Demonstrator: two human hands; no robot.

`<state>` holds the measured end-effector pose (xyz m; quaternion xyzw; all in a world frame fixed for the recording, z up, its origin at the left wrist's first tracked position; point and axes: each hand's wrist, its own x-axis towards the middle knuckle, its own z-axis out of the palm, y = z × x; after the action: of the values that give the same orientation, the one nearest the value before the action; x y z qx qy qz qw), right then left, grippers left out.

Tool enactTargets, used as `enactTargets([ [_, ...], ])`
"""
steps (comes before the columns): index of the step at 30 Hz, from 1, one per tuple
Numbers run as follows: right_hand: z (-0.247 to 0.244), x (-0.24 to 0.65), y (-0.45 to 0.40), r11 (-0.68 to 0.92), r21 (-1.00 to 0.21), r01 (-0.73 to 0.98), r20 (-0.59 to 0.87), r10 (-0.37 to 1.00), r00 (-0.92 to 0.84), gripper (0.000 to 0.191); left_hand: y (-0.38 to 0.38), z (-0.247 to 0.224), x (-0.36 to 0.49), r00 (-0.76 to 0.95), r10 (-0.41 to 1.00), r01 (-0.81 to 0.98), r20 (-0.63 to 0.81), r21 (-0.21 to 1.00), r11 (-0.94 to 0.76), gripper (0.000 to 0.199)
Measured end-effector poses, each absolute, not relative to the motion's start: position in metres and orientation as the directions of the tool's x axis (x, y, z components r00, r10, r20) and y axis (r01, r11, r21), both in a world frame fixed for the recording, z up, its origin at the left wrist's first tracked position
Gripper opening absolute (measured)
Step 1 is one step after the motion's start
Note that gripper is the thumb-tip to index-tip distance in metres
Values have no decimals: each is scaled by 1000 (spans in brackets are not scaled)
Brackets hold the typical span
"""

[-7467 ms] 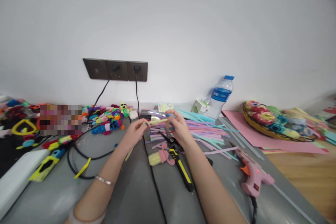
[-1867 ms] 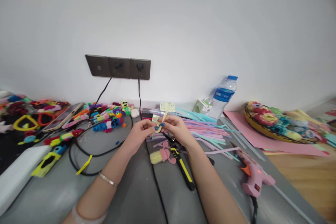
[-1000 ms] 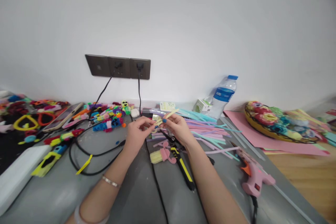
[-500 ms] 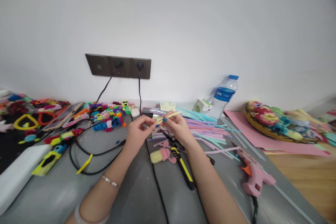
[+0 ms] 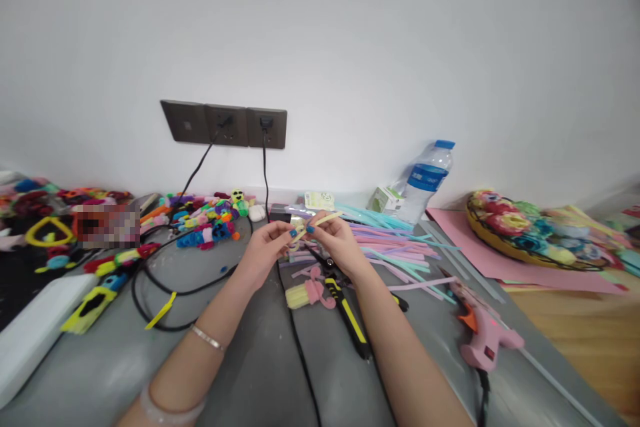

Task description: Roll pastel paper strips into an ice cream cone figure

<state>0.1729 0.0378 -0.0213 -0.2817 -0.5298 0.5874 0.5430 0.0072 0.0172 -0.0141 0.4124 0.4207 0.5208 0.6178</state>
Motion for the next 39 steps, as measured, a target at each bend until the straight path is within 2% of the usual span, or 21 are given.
enactTargets([
  [14, -20, 174, 37, 152, -944, -294, 225, 946, -235, 28, 20, -16, 4, 63, 996, -73, 66, 995, -62, 28],
  [20, -18, 173, 36, 123, -956, -267, 199, 938, -283, 28, 19, -15, 5, 60, 993, -48, 102, 994, -99, 23],
  [27, -23, 174, 41, 121, -964, -236, 179, 953, -244, 28, 21, -19, 3, 124, 975, -22, 183, 983, -181, 22],
  [31, -25, 176, 43, 91, -962, -256, 150, 964, -221, 30, 21, -22, 3, 134, 954, 58, 267, 959, -276, 23],
  [35, -24, 177, 42, 40, -955, -292, 113, 964, -239, 30, 20, -22, 2, 118, 909, 183, 401, 890, -416, 14],
  [39, -23, 177, 41, 11, -946, -323, 95, 965, -244, 29, 20, -21, -1, 139, 871, 245, 470, 836, -491, 12],
])
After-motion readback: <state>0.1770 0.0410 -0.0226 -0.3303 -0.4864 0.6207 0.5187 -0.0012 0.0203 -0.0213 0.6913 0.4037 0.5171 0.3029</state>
